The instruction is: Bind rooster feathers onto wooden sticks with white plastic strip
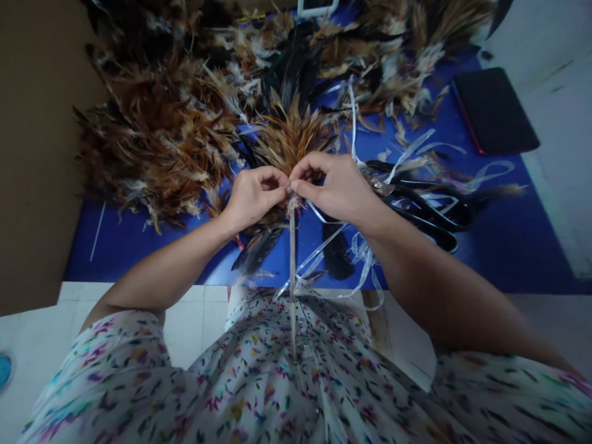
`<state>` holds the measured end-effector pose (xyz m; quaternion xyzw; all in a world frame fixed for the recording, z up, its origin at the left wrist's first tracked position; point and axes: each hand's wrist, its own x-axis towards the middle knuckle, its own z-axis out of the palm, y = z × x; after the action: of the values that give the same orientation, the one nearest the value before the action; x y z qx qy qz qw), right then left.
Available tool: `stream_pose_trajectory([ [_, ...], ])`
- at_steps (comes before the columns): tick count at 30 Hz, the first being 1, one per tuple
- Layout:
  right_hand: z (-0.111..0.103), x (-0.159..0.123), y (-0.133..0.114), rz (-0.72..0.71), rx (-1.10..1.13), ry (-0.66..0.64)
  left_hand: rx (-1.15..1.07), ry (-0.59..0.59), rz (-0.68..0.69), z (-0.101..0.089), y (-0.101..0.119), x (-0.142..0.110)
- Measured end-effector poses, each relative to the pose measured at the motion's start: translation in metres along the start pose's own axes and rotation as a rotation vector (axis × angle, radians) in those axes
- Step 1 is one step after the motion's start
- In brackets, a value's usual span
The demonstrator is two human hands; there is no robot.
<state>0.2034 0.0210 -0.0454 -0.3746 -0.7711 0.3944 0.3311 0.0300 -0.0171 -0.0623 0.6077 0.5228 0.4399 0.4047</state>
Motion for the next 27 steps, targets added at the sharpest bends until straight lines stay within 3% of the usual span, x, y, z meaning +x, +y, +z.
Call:
stream_pose_trajectory([
  [11,0.001,0.007,0.011,-0.009,0.001,-0.003,-0.015,-0.02,0.035,-0.001,-0.003,-0.001],
  [20,0.0,0.004,0.012,0.015,-0.175,0.126,-0.014,-0.028,0.049,-0.001,-0.003,-0.002],
  [24,-0.002,0.002,0.004,-0.008,-0.178,0.171,-0.011,-0.026,0.06,-0.002,-0.005,-0.001],
  [27,-0.002,0.0,-0.004,-0.052,-0.08,0.115,-0.002,-0.038,0.085,-0.003,-0.007,-0.002],
])
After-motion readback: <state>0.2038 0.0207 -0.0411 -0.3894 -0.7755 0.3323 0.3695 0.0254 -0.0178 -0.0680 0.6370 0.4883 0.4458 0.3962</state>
